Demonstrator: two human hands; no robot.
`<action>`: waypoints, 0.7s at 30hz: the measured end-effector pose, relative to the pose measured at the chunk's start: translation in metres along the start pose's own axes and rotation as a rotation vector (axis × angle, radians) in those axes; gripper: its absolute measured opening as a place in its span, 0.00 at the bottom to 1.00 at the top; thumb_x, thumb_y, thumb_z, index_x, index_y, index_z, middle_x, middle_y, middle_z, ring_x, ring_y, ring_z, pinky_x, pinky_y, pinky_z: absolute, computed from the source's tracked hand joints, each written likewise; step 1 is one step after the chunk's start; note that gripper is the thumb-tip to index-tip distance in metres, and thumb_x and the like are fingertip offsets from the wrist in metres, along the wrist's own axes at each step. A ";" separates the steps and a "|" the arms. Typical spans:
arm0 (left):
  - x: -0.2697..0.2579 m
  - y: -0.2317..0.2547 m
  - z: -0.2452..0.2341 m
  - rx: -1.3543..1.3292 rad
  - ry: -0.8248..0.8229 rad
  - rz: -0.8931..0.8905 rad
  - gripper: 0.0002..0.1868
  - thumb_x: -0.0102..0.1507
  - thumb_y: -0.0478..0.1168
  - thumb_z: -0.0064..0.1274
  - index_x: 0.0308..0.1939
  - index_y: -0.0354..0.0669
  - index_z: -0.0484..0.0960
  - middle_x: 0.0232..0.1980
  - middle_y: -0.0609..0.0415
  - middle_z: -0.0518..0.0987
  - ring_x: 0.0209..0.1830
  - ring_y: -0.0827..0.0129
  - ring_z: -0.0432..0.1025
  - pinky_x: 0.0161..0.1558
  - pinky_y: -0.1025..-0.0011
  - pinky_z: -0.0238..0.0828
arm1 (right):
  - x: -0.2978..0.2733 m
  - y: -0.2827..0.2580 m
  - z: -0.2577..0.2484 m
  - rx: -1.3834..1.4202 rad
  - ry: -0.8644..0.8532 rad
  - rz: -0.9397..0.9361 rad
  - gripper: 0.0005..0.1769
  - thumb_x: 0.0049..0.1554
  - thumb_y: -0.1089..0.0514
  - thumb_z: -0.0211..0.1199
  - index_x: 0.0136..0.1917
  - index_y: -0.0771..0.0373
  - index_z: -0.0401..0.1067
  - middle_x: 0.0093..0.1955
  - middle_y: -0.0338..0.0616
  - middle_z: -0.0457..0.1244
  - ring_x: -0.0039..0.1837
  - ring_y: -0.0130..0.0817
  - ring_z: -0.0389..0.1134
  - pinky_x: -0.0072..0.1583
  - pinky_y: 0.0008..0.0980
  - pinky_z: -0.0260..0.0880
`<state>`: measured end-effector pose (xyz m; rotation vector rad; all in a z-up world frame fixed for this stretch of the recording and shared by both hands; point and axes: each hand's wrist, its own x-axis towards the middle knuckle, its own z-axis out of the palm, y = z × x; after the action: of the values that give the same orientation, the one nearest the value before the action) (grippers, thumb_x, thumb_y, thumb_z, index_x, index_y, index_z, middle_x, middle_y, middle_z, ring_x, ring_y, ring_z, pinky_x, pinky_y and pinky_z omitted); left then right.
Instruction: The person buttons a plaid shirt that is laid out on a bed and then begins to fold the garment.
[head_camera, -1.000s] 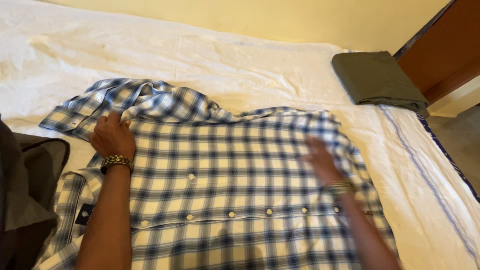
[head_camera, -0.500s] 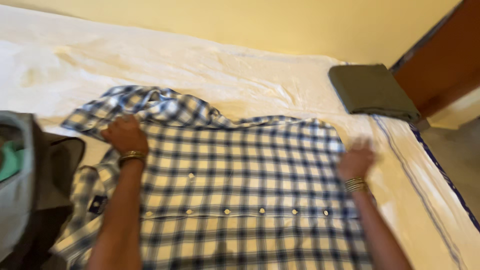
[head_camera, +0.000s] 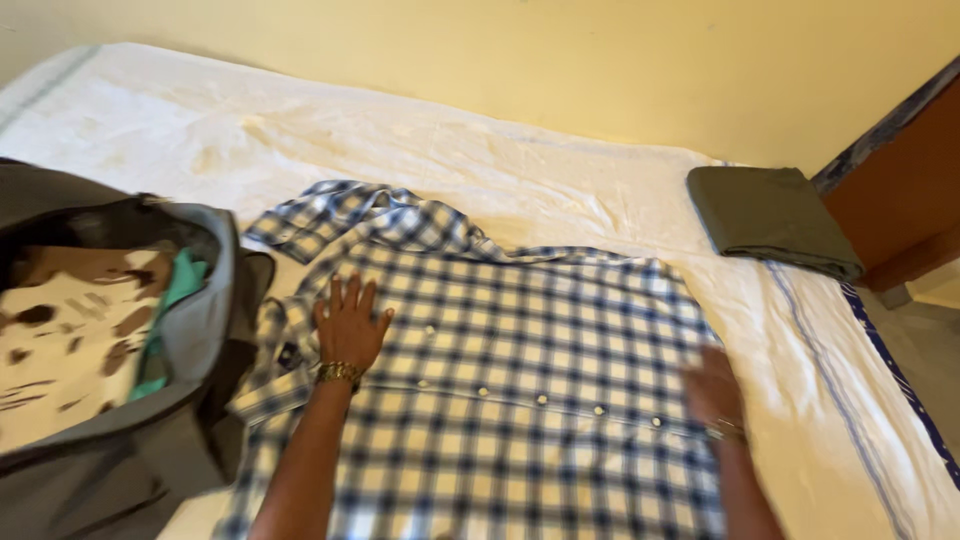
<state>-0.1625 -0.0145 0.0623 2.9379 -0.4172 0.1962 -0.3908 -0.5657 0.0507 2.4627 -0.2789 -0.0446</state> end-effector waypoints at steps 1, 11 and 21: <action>-0.003 -0.010 0.003 0.000 0.059 -0.022 0.34 0.69 0.62 0.44 0.75 0.56 0.61 0.82 0.52 0.51 0.82 0.50 0.42 0.73 0.43 0.40 | -0.022 0.017 0.020 0.688 0.178 0.392 0.36 0.60 0.38 0.54 0.74 0.60 0.63 0.77 0.58 0.59 0.79 0.57 0.57 0.74 0.52 0.57; -0.140 0.161 0.037 -0.287 0.214 0.277 0.32 0.70 0.55 0.43 0.73 0.39 0.66 0.80 0.48 0.58 0.83 0.53 0.46 0.80 0.54 0.39 | -0.047 -0.144 -0.113 0.850 0.141 0.066 0.28 0.56 0.54 0.61 0.68 0.67 0.68 0.76 0.54 0.55 0.79 0.50 0.49 0.75 0.53 0.50; -0.205 0.022 -0.030 -0.084 -0.134 0.377 0.33 0.69 0.62 0.27 0.77 0.65 0.54 0.84 0.61 0.47 0.82 0.61 0.39 0.75 0.48 0.32 | -0.132 -0.102 -0.055 0.598 -0.011 0.078 0.36 0.65 0.39 0.40 0.82 0.51 0.45 0.86 0.44 0.38 0.85 0.40 0.38 0.79 0.51 0.43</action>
<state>-0.3669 0.0243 0.0639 2.7724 -0.9727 0.0257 -0.4954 -0.4263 0.0269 3.0400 -0.4440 0.0699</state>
